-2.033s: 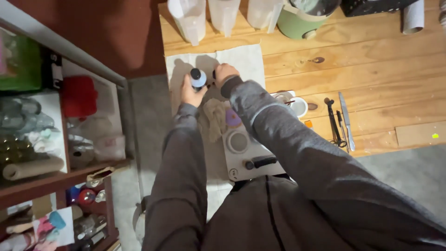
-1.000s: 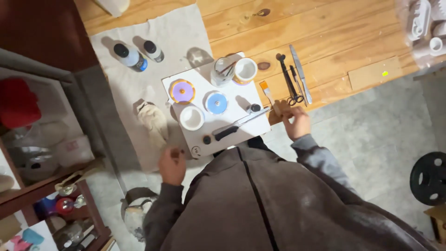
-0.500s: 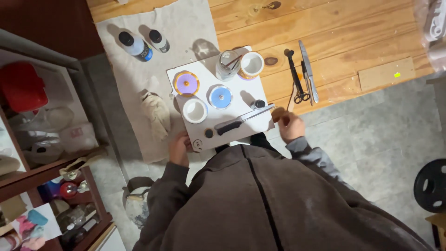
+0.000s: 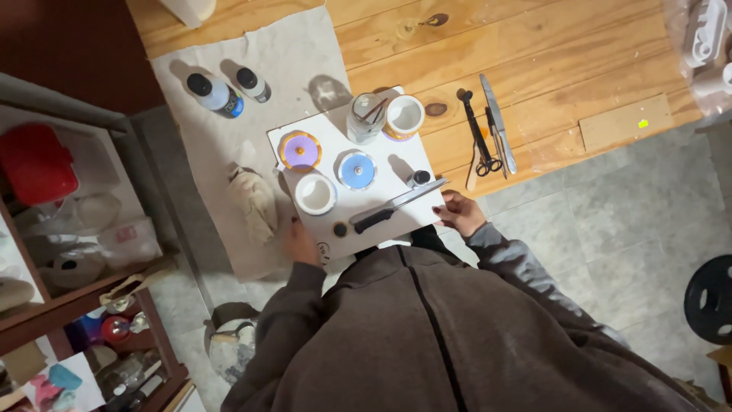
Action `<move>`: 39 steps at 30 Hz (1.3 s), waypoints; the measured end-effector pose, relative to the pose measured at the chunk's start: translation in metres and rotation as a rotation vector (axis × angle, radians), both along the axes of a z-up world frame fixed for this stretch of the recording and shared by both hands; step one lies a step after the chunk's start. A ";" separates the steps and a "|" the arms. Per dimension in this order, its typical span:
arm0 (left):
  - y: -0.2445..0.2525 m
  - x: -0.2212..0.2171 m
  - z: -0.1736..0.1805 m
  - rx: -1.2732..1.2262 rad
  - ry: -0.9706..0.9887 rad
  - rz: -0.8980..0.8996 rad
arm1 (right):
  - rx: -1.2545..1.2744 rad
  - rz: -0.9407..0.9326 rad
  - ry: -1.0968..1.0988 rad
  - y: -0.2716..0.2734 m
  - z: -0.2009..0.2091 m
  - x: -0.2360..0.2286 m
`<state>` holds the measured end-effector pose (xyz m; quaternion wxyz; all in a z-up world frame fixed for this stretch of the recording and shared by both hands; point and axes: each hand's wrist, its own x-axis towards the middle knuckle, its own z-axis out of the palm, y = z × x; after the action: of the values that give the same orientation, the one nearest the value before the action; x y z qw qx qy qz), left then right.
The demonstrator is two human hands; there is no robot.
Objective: Applying a liquid finish to a white decorative tray using a brush.
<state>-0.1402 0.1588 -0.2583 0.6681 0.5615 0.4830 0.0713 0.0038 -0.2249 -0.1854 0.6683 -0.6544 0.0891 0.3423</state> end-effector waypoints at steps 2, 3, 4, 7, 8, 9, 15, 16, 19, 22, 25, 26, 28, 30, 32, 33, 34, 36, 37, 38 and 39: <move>-0.018 0.010 0.021 0.392 0.080 -0.038 | 0.216 -0.055 0.136 -0.002 -0.009 -0.001; -0.022 0.012 0.023 0.394 0.079 -0.035 | 0.218 -0.052 0.135 0.002 -0.002 0.000; -0.026 0.015 0.025 0.380 0.018 0.087 | 0.248 -0.064 0.142 0.005 0.005 0.000; -0.034 0.018 0.034 0.375 -0.046 0.176 | 0.269 -0.088 0.136 0.006 0.019 0.001; -0.036 0.018 0.038 0.388 -0.046 0.142 | 0.262 -0.101 0.124 0.005 0.022 0.001; -0.037 0.021 0.044 0.388 -0.046 0.143 | 0.262 -0.100 0.125 0.004 0.024 0.003; -0.044 0.047 0.058 0.307 0.123 0.168 | 0.256 -0.129 0.089 -0.001 0.037 0.018; -0.046 0.052 0.046 0.199 -0.004 0.221 | 0.260 -0.133 0.074 -0.002 0.039 0.023; -0.044 0.073 0.016 0.073 -0.241 0.278 | 0.244 -0.138 0.038 -0.004 0.038 0.044; -0.034 0.102 0.004 0.108 -0.343 0.241 | 0.212 -0.131 0.001 0.004 0.045 0.069; -0.018 0.132 -0.010 0.350 -0.312 0.136 | 0.199 -0.102 -0.029 0.014 0.035 0.103; -0.013 0.141 -0.016 0.542 -0.279 0.071 | 0.200 -0.084 -0.031 0.016 0.029 0.114; 0.004 0.159 -0.045 0.444 -0.374 0.137 | 0.259 -0.118 -0.060 0.022 0.001 0.128; 0.012 0.184 -0.038 0.334 -0.467 0.183 | 0.319 -0.168 -0.097 0.028 -0.015 0.144; 0.017 0.189 -0.001 0.793 -0.404 0.094 | 0.183 -0.193 -0.097 0.040 -0.024 0.153; 0.020 0.193 -0.010 0.785 -0.420 0.074 | 0.180 -0.217 -0.107 0.043 -0.021 0.155; 0.023 0.197 -0.019 0.665 -0.500 0.120 | 0.140 -0.225 -0.071 0.047 -0.019 0.158; 0.029 0.202 -0.025 0.537 -0.583 0.143 | 0.103 -0.258 -0.038 0.054 -0.019 0.161; 0.028 0.201 -0.023 0.379 -0.567 0.204 | 0.173 -0.223 -0.054 0.055 -0.020 0.162; 0.028 0.200 -0.021 0.220 -0.546 0.262 | 0.242 -0.187 -0.070 0.056 -0.021 0.162; 0.028 0.199 -0.013 0.214 -0.548 0.243 | 0.241 -0.206 -0.072 0.058 -0.023 0.162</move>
<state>0.0587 0.1869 -0.2711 0.6970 0.5266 0.3386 0.3496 0.1654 -0.1668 -0.2084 0.7762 -0.5688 0.0902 0.2565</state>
